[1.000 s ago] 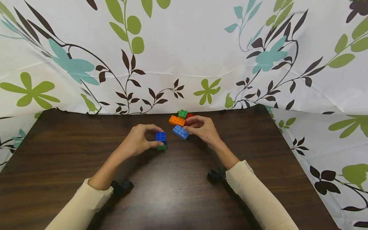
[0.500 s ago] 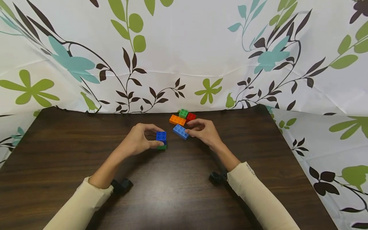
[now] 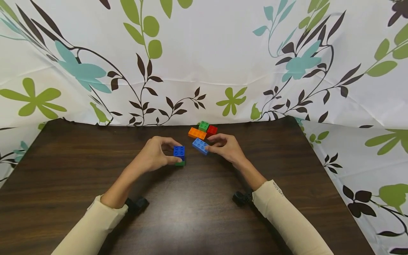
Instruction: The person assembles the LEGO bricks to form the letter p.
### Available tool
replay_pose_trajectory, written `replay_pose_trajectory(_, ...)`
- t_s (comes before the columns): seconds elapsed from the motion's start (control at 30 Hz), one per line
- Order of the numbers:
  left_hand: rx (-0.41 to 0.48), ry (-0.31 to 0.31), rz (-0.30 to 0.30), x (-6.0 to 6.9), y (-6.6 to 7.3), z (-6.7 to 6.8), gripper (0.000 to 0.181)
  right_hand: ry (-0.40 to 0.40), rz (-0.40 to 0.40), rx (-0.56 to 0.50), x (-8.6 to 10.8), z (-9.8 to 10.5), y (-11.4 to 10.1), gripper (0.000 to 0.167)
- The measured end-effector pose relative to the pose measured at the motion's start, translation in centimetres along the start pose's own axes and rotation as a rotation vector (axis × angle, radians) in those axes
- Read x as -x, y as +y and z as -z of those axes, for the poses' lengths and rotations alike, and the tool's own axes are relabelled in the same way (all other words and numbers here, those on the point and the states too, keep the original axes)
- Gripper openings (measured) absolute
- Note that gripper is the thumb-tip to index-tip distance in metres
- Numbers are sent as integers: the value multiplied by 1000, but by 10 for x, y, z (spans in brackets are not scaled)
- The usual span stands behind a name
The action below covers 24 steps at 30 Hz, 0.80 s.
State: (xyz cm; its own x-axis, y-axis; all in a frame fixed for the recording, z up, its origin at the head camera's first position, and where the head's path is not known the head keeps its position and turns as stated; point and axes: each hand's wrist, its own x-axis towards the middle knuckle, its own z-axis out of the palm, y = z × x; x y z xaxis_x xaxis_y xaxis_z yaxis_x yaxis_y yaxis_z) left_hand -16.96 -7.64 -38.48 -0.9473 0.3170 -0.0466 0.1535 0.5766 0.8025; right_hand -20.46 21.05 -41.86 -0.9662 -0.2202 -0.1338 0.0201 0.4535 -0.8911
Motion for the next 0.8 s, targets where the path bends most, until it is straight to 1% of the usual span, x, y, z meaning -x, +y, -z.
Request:
replay_pose_trajectory(0.17, -1, 0, 4, 0, -1, 0, 36, -14, -21, 25, -1, 0, 3, 40)
replay_pose_trajectory(0.27, 0, 0, 1, 0, -1, 1, 35, -7, -25, 25, -1, -1, 5, 40)
replay_pose_trajectory(0.5, 13, -16, 26, -1, -4, -2, 33, -12, -22, 22, 2, -2, 8, 41)
replay_pose_trajectory(0.63, 14, -9, 9, -2, -5, -3, 33, -7, -26, 22, 3, -2, 8, 42)
replay_pose_trajectory(0.8, 12, 5, 9, -1, -6, -1, 33, -13, -27, 26, 2, -4, 5, 43)
